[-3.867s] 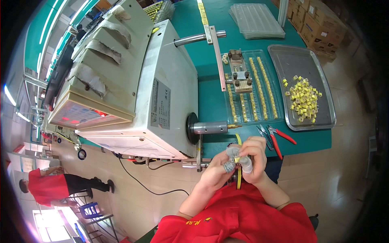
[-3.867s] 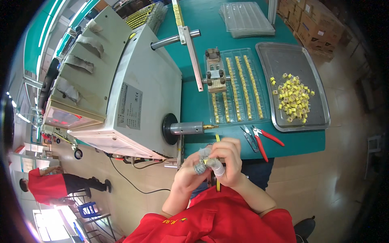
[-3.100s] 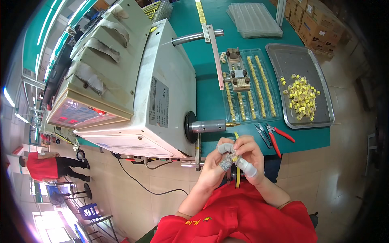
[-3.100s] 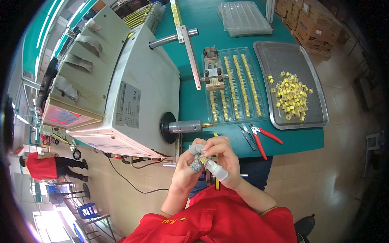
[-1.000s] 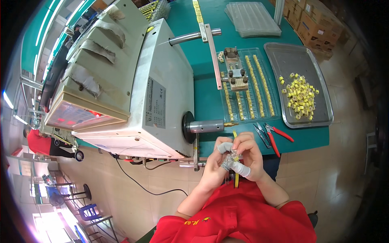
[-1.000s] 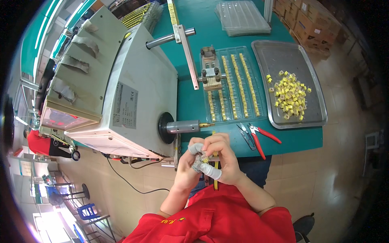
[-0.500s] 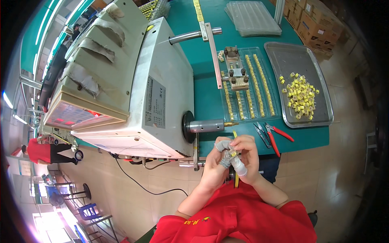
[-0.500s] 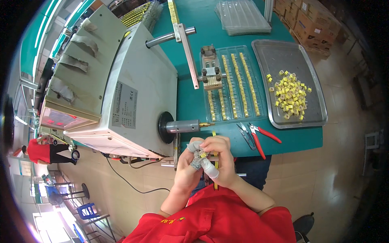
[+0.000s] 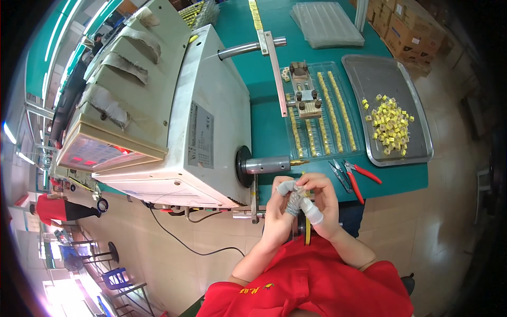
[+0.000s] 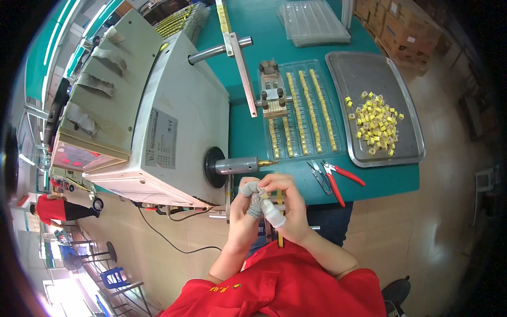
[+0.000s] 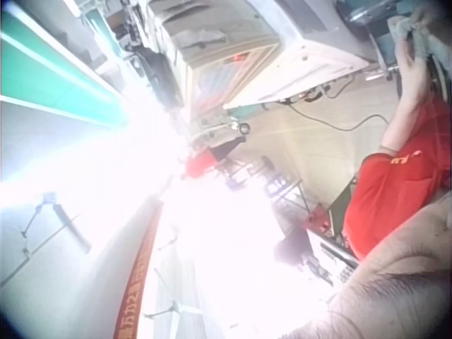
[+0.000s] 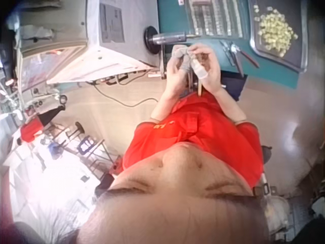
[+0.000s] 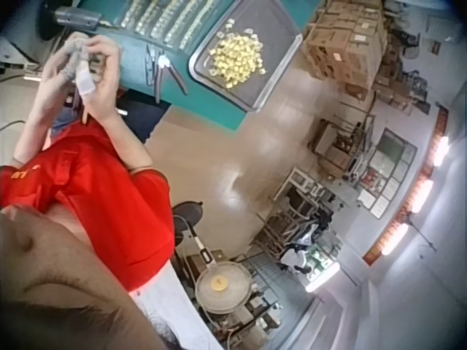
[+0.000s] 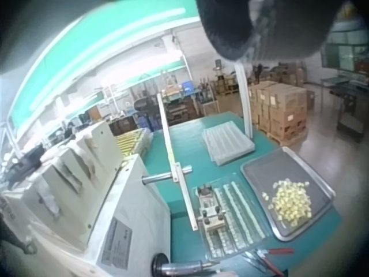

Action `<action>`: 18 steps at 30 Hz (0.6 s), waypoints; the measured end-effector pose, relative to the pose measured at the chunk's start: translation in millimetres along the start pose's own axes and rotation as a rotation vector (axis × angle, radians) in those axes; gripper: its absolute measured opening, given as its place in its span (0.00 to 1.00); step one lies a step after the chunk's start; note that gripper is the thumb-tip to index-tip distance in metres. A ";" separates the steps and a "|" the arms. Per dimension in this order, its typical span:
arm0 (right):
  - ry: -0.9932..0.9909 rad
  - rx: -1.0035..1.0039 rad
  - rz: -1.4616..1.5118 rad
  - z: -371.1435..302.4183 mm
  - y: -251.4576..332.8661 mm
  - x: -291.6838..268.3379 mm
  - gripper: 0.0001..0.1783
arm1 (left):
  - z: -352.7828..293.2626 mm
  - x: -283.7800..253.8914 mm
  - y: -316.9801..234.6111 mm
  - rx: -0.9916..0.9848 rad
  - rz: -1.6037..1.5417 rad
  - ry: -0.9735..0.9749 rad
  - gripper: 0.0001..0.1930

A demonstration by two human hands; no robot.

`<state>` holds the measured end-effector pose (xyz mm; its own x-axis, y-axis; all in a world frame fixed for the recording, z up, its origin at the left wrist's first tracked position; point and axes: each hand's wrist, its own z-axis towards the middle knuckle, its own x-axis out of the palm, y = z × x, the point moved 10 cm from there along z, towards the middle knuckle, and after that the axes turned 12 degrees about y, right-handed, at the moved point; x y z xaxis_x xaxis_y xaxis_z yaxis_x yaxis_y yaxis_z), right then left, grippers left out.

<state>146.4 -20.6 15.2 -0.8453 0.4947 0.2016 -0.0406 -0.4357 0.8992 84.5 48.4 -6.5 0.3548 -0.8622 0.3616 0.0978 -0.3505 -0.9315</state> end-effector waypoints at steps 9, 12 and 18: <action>0.281 -0.132 -0.742 6.1 42.7 6.0 0.13 | -6.5 4.9 25.0 -0.158 -0.491 0.154 0.08; 0.299 -0.113 -0.787 10.5 41.4 7.0 0.12 | -8.8 0.6 33.1 -0.213 -0.457 0.119 0.09; 0.082 0.080 -0.656 45.7 8.0 -42.9 0.08 | -25.0 -15.7 -1.3 -0.133 -0.106 0.263 0.13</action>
<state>206.7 -11.0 31.5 -0.6964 0.5785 -0.4247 -0.5236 -0.0050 0.8519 55.5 53.3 -10.0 0.0944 -0.8771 0.4709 -0.0075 -0.4736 -0.8807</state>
